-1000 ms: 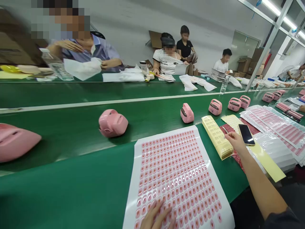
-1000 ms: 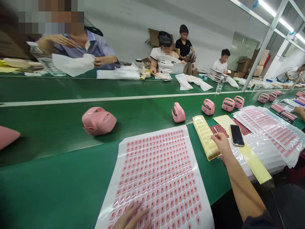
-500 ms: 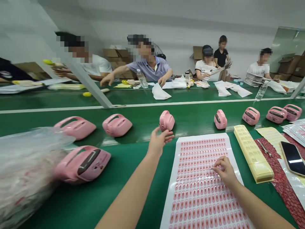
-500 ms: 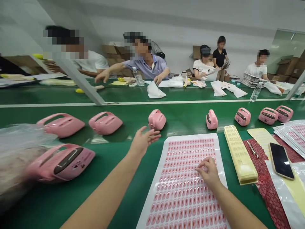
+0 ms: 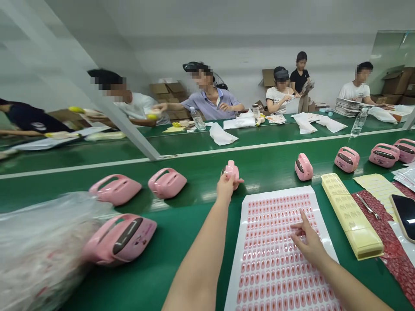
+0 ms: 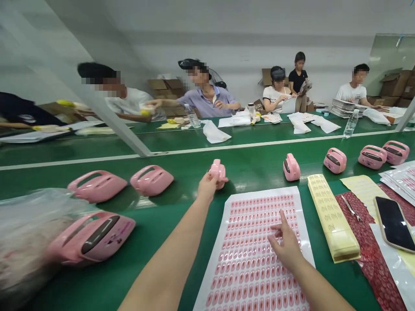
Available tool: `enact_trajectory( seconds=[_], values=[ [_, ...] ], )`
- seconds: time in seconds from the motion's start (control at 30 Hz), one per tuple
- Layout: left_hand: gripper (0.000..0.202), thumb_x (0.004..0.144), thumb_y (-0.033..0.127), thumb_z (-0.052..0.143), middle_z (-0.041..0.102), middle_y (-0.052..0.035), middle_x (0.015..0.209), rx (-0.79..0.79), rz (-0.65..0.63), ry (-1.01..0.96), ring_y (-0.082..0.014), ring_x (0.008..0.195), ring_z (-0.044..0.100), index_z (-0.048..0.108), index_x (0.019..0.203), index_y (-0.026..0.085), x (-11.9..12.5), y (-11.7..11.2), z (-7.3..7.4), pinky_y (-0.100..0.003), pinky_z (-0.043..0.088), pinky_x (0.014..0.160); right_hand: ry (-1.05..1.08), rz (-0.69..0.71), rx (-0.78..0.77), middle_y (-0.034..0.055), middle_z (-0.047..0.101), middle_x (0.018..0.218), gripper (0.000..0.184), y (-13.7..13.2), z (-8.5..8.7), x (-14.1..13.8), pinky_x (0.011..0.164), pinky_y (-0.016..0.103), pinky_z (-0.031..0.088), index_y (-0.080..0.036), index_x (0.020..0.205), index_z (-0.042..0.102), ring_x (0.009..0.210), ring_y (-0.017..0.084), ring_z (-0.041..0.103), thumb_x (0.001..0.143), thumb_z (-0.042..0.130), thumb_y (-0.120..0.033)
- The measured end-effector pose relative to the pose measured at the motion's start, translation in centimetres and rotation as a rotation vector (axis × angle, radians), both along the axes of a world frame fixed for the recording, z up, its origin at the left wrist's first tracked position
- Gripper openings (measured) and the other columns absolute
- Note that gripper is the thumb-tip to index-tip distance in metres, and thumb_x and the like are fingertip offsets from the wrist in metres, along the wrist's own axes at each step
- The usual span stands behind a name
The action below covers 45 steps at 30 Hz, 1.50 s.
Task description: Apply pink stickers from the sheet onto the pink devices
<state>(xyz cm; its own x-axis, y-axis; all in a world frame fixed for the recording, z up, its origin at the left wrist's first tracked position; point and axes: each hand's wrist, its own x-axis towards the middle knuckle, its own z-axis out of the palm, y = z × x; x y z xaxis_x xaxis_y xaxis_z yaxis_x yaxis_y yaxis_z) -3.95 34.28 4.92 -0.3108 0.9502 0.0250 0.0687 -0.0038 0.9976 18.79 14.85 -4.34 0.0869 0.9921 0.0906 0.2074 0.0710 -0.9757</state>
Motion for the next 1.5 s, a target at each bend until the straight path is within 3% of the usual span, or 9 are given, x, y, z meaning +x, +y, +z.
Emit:
enact_trajectory(
  seconds=[0.17, 0.33, 0.5, 0.63, 0.8, 0.93, 1.03, 1.2, 1.5],
  values=[
    [0.013, 0.064, 0.030, 0.067, 0.066, -0.0018, 0.057, 0.151, -0.152, 0.196, -0.0194, 0.061, 0.064, 0.060, 0.069, 0.021, 1.2, -8.9, -0.2, -0.026, 0.048, 0.062, 0.076, 0.029, 0.035, 0.0139, 0.036, 0.139, 0.088, 0.0, 0.4, 0.4, 0.096, 0.048, 0.037, -0.027, 0.142, 0.003, 0.114, 0.025, 0.050, 0.075, 0.059, -0.038],
    [0.012, 0.060, 0.032, 0.070, 0.069, -0.0040, 0.059, 0.333, -0.310, 0.371, -0.0176, 0.053, 0.060, 0.070, 0.069, 0.025, 2.3, -18.6, -2.0, -0.027, 0.048, 0.061, 0.283, 0.123, 0.168, 0.0116, 0.025, 0.145, 0.087, -1.8, 3.7, -1.7, 0.100, 0.050, 0.032, -0.032, 0.141, -0.001, 0.126, 0.026, 0.038, 0.077, 0.059, -0.038],
    [0.024, 0.081, 0.026, 0.048, 0.069, -0.0091, 0.062, 0.663, -0.441, 0.815, -0.0199, 0.059, 0.063, 0.070, 0.088, 0.024, 4.3, -23.2, -2.9, -0.031, 0.050, 0.063, 0.587, 0.032, 0.192, 0.0101, 0.038, 0.137, 0.075, -3.9, 6.4, -4.6, 0.093, 0.044, 0.044, -0.032, 0.139, 0.008, 0.119, 0.022, 0.046, 0.080, 0.053, -0.037],
    [0.016, 0.079, 0.032, 0.054, 0.067, -0.0054, 0.064, 0.716, -0.413, 0.654, -0.0181, 0.062, 0.062, 0.068, 0.082, 0.024, 4.1, -26.0, -3.4, -0.029, 0.050, 0.062, 0.699, -0.169, 0.046, 0.0099, 0.052, 0.122, 0.076, -4.4, 7.0, -3.9, 0.064, 0.033, 0.054, -0.030, 0.136, 0.012, 0.093, 0.020, 0.062, 0.075, 0.056, -0.036],
    [0.035, 0.076, 0.045, 0.056, 0.060, 0.0028, 0.066, 0.469, 0.128, -0.121, -0.0133, 0.060, 0.056, 0.056, 0.106, 0.026, 4.2, -28.3, -4.2, -0.028, 0.048, 0.065, 0.750, -0.085, -0.111, -0.0001, 0.065, 0.076, 0.090, -4.7, 7.3, -2.1, 0.047, 0.023, 0.044, -0.020, 0.136, 0.018, 0.056, 0.013, 0.057, 0.063, 0.067, -0.037],
    [0.062, 0.071, 0.067, 0.044, 0.065, -0.0077, 0.100, -0.063, -0.220, -0.724, -0.0261, 0.094, 0.059, 0.056, 0.115, 0.025, 6.7, -28.7, -3.4, -0.041, 0.046, 0.083, 0.655, 0.076, -0.128, -0.0041, 0.062, 0.065, 0.092, -5.3, 7.6, -2.2, 0.049, 0.024, 0.043, -0.018, 0.138, 0.016, 0.051, 0.012, 0.054, 0.064, 0.066, -0.041],
    [0.061, 0.070, 0.068, 0.045, 0.064, -0.0081, 0.110, -0.209, -0.343, -0.982, -0.0314, 0.109, 0.053, 0.060, 0.112, 0.026, 8.1, -29.0, -2.7, -0.047, 0.041, 0.091, 0.408, 0.038, 0.021, 0.0007, 0.066, 0.083, 0.078, -5.6, 7.4, -2.4, 0.063, 0.030, 0.047, -0.022, 0.138, 0.018, 0.069, 0.016, 0.060, 0.073, 0.057, -0.041],
    [0.051, 0.071, 0.057, 0.052, 0.067, -0.0072, 0.106, -0.212, -0.409, -1.057, -0.0303, 0.114, 0.050, 0.063, 0.109, 0.024, 9.0, -29.4, -2.5, -0.045, 0.038, 0.096, 0.065, -0.041, 0.148, 0.0049, 0.065, 0.104, 0.066, -5.7, 6.9, -1.8, 0.093, 0.040, 0.038, -0.024, 0.137, 0.024, 0.103, 0.022, 0.056, 0.078, 0.052, -0.031],
    [0.066, 0.062, 0.054, 0.065, 0.064, -0.0110, 0.108, -0.213, -0.221, -0.875, -0.0326, 0.108, 0.054, 0.055, 0.117, 0.020, 9.7, -29.5, -2.3, -0.044, 0.045, 0.088, 0.102, -0.153, 0.164, 0.0023, 0.060, 0.083, 0.030, -6.3, 10.4, 1.8, 0.063, 0.028, 0.040, -0.022, 0.100, 0.054, 0.065, 0.014, 0.047, 0.075, 0.055, -0.037]
  ],
)
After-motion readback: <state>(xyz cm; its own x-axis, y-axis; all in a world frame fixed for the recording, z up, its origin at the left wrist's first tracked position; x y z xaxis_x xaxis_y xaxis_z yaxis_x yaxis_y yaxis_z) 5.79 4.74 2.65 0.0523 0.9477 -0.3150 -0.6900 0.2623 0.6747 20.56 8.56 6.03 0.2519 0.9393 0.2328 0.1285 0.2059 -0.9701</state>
